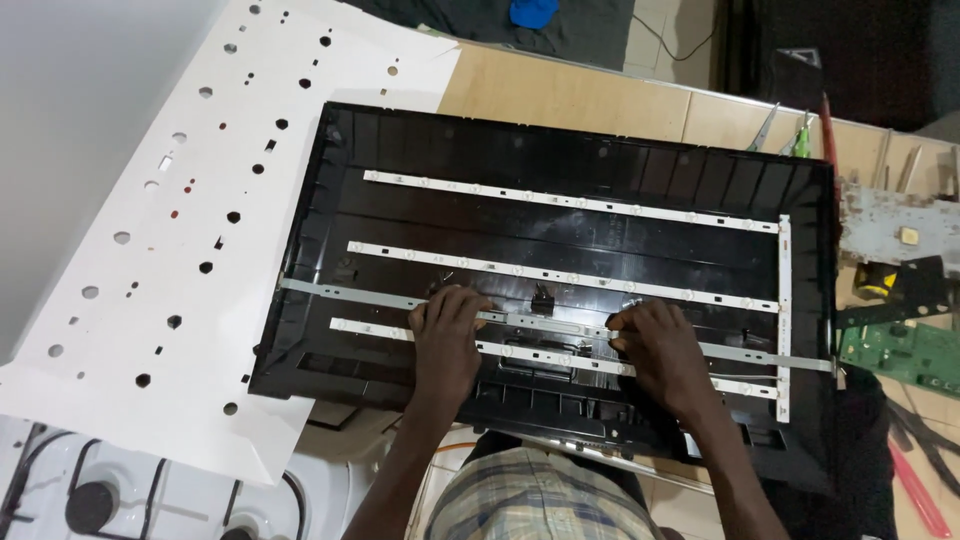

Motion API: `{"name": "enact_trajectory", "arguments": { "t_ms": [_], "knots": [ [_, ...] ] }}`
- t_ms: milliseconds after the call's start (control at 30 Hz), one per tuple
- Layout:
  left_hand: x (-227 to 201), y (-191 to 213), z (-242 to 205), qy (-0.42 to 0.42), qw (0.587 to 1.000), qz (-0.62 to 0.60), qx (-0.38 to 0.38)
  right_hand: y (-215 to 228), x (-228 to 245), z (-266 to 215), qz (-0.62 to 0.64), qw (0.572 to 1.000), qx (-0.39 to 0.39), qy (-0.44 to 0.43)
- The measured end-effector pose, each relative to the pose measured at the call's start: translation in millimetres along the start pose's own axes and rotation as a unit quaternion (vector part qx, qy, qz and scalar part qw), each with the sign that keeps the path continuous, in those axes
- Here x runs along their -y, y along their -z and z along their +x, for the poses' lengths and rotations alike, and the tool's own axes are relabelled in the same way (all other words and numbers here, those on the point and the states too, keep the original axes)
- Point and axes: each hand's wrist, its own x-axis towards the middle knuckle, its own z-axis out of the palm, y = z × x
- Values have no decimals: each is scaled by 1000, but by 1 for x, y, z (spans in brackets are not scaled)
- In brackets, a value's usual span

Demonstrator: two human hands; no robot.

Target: The person aligns and secures white LED light strips onto the back of a black television chassis. They use their hands to position the strips and apply adhesive tape to fix them in place.

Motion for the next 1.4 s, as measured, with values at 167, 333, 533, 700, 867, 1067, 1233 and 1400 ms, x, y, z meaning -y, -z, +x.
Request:
{"name": "enact_trajectory", "arguments": {
  "t_ms": [167, 333, 533, 700, 867, 1067, 1233, 1400],
  "knots": [
    [3, -9, 0, 15, 1000, 27, 2, -3, -5, -2, 17, 1000, 14, -14],
    [-5, 5, -2, 11, 1000, 23, 18, 10, 11, -3, 45, 999, -15, 13],
    [-21, 29, 1, -35, 998, -46, -30, 5, 11, -13, 52, 997, -54, 25],
    [20, 50, 12, -91, 993, -54, -61, 0, 4, -8, 50, 995, -77, 33],
    [91, 148, -11, 108, 931, 183, -297, -1, 7, -9, 68, 994, -76, 34],
    [130, 150, -28, 172, 969, 54, -167, -6, 0, -10, 50, 997, -56, 13],
    [133, 150, -24, 237, 954, 33, -180, -18, -10, -12, 22, 998, -47, 23],
    [132, 149, -18, 203, 962, 22, -180, 16, 15, -11, 72, 997, 4, -11]
  ]
}}
